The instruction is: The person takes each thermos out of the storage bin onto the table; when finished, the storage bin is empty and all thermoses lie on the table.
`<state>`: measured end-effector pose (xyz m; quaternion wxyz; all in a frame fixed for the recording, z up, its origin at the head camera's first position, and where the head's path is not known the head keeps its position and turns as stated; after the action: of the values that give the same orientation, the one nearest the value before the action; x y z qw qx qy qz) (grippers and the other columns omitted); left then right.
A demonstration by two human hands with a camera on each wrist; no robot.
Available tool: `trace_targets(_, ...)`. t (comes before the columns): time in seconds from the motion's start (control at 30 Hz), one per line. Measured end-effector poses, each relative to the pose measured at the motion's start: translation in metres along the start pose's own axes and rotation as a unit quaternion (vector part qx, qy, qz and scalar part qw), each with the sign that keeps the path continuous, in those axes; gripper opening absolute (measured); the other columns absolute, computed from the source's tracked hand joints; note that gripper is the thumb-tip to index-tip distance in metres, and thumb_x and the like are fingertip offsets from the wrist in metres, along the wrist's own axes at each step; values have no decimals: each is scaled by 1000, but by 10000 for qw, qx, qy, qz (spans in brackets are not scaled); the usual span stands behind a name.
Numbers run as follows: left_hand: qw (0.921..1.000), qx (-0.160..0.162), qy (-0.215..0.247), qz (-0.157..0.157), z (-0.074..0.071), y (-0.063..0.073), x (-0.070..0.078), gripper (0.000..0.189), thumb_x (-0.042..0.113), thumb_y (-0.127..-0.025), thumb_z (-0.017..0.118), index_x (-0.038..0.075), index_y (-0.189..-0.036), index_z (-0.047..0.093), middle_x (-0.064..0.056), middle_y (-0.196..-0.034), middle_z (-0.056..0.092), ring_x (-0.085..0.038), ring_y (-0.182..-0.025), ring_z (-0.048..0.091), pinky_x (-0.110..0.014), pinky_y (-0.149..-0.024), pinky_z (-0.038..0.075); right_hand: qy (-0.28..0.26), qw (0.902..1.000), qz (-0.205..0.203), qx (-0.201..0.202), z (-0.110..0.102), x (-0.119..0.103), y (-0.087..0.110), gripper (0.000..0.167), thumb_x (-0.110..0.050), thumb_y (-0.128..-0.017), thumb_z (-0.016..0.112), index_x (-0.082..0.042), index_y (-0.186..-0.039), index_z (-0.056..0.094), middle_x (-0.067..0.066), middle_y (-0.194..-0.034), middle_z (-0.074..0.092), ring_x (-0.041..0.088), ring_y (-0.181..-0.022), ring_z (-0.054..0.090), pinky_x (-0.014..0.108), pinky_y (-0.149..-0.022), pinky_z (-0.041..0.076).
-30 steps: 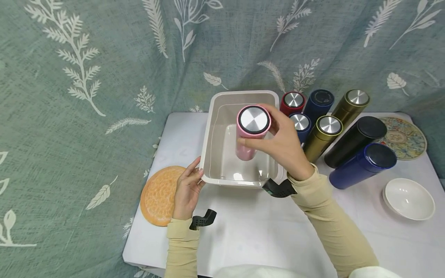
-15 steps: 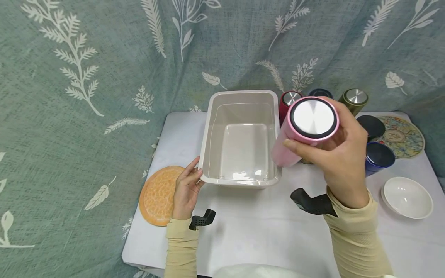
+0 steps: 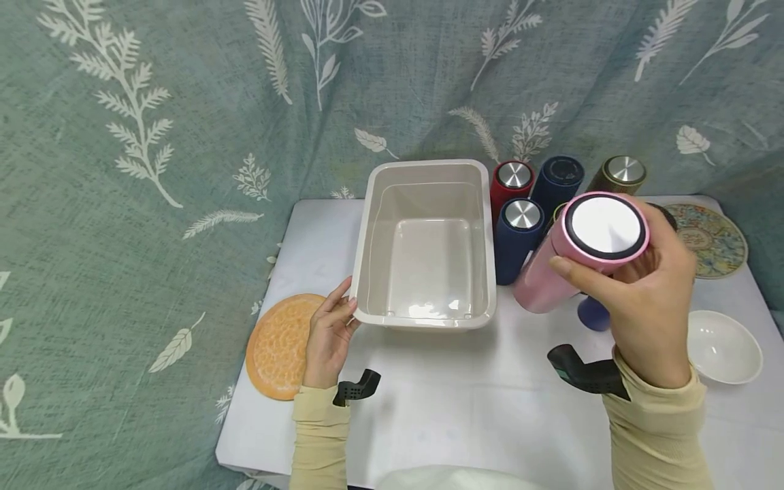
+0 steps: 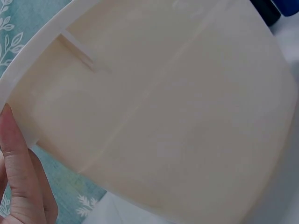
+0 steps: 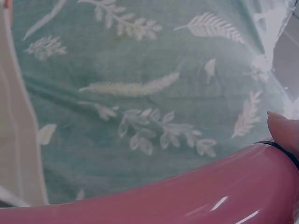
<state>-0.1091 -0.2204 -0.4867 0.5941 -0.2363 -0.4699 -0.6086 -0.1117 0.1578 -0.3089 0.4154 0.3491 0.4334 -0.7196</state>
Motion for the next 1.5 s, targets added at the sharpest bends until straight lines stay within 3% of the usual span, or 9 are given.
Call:
trace_targets(0.27,9999,85,15,-54,0,-1,0,50,-5,-99,52,2,-147,47,3,-91,59,-9,-87,68,-20,-74,57,555,9956,646,389,-27,31,6,72,29,-60,77,3,-126,63,13,-122,65,23,-109,65,18,-90,56)
trace_targets(0.37,9999,115,8,-54,0,0,0,50,-5,-98,52,2,-148,47,2,-91,59,-9,-87,68,-20,-73,57,1086,9901,770,446,-35,47,7,73,23,-62,81,-2,-128,63,9,-123,64,19,-112,63,15,-92,53)
trace_targets(0.5,9999,118,22,-38,0,0,1,50,-5,-98,53,1,-147,48,2,-90,59,-9,-86,68,-20,-73,58,2341,9683,826,283,-44,66,11,75,13,-64,86,-9,-131,61,-3,-123,62,11,-113,61,9,-95,49)
trace_targets(0.6,9999,111,38,-26,1,0,0,50,-5,-97,55,2,-146,49,2,-90,58,-9,-86,68,-20,-73,58,2854,9535,938,225,-50,77,14,74,9,-66,88,-11,-132,60,-7,-121,62,7,-111,61,7,-94,48)
trace_targets(0.93,9999,123,110,-29,0,-1,-1,50,-4,-97,56,2,-146,49,2,-90,58,-9,-84,67,-20,-72,57,2900,9474,1284,430,-70,107,22,72,4,-68,88,-12,-132,60,-9,-122,61,6,-110,59,6,-92,47)
trace_targets(1.1,9998,118,138,-12,-1,-1,-2,51,-1,-95,63,3,-144,52,1,-90,57,-10,-85,67,-21,-72,57,2801,9483,1322,693,-80,112,23,68,5,-68,87,-12,-129,60,-7,-119,61,7,-107,60,6,-89,48)
trace_targets(1.33,9999,64,98,-11,-1,0,-1,50,-3,-96,59,4,-145,52,2,-90,59,-10,-87,67,-21,-75,58,2754,9427,1701,811,-85,115,20,73,4,-68,88,-14,-132,58,-8,-121,59,7,-111,59,5,-90,48)
trace_targets(1.5,9998,111,125,-57,-1,0,-1,53,0,-94,64,5,-145,52,2,-91,58,-10,-86,67,-21,-75,57,2529,9476,1738,891,-87,117,23,71,2,-71,87,-15,-133,57,-7,-123,60,9,-113,59,6,-90,48)
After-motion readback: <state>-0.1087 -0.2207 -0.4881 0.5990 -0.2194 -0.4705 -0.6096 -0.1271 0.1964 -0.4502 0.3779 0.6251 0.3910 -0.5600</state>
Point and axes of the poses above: each hand's wrist, its own y-axis away from the middle knuckle, its own z-axis out of the palm, x = y × z, the point moved 4 cm from there along -y, towards the middle knuckle
